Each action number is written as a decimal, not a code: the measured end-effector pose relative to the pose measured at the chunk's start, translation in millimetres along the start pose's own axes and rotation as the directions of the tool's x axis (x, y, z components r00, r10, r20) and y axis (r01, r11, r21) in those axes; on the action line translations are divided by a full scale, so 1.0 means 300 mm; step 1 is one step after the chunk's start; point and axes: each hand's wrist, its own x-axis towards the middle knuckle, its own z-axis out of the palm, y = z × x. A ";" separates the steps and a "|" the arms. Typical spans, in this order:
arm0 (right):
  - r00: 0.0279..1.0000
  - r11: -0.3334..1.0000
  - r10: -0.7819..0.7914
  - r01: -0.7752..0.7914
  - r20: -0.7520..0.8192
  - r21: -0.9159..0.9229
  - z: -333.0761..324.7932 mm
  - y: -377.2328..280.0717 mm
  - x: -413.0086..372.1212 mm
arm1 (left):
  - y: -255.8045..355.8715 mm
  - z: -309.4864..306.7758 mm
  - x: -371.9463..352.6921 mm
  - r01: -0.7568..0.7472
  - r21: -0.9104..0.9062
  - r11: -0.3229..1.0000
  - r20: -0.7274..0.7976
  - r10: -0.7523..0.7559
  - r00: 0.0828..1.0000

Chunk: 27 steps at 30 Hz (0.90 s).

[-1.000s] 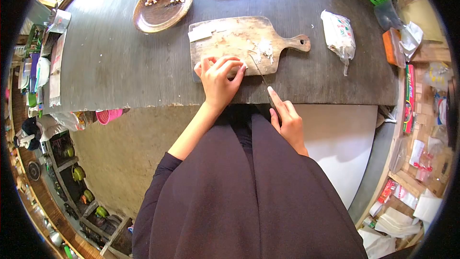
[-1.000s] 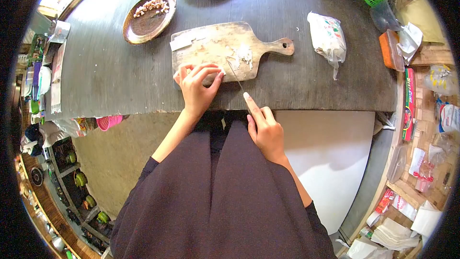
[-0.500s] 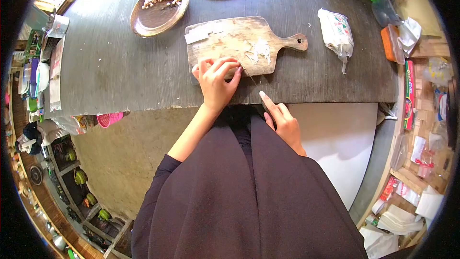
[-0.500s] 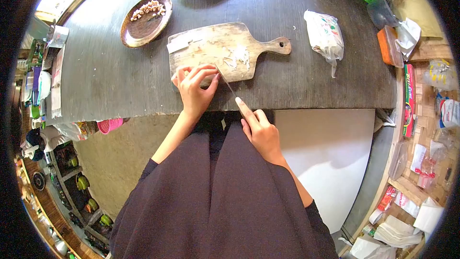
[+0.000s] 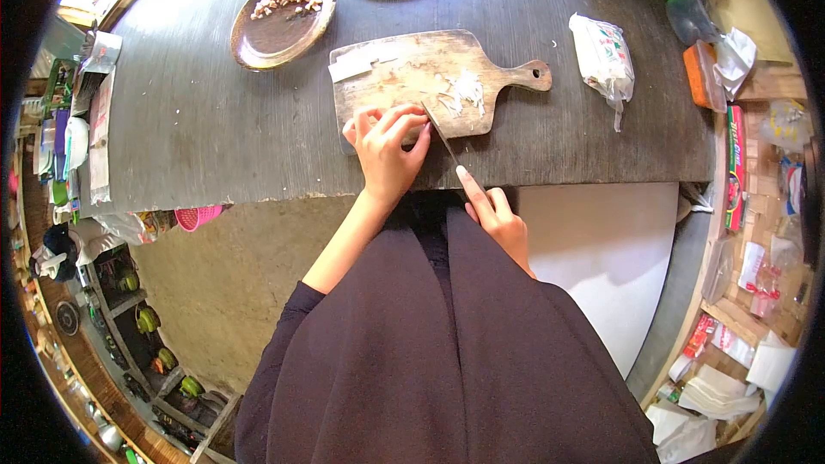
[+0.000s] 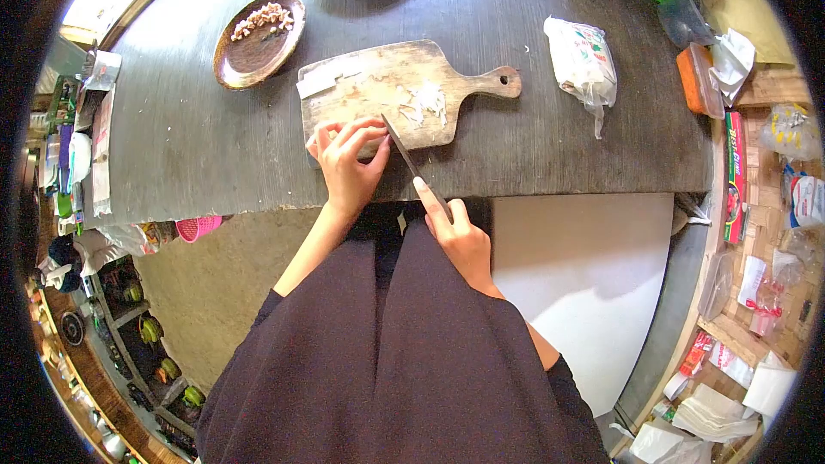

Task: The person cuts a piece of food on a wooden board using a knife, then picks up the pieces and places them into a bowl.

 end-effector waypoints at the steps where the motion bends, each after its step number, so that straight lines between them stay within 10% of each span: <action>1: 1.000 1.000 0.004 -0.004 0.012 -0.003 -0.008 -0.006 0.012 | 0.000 0.000 0.001 0.001 -0.001 1.000 -0.002 -0.001 1.000; 27: 1.000 0.987 0.004 -0.006 0.016 0.163 -0.027 0.029 0.006 | -0.005 0.002 -0.007 0.005 0.015 1.000 -0.007 -0.005 1.000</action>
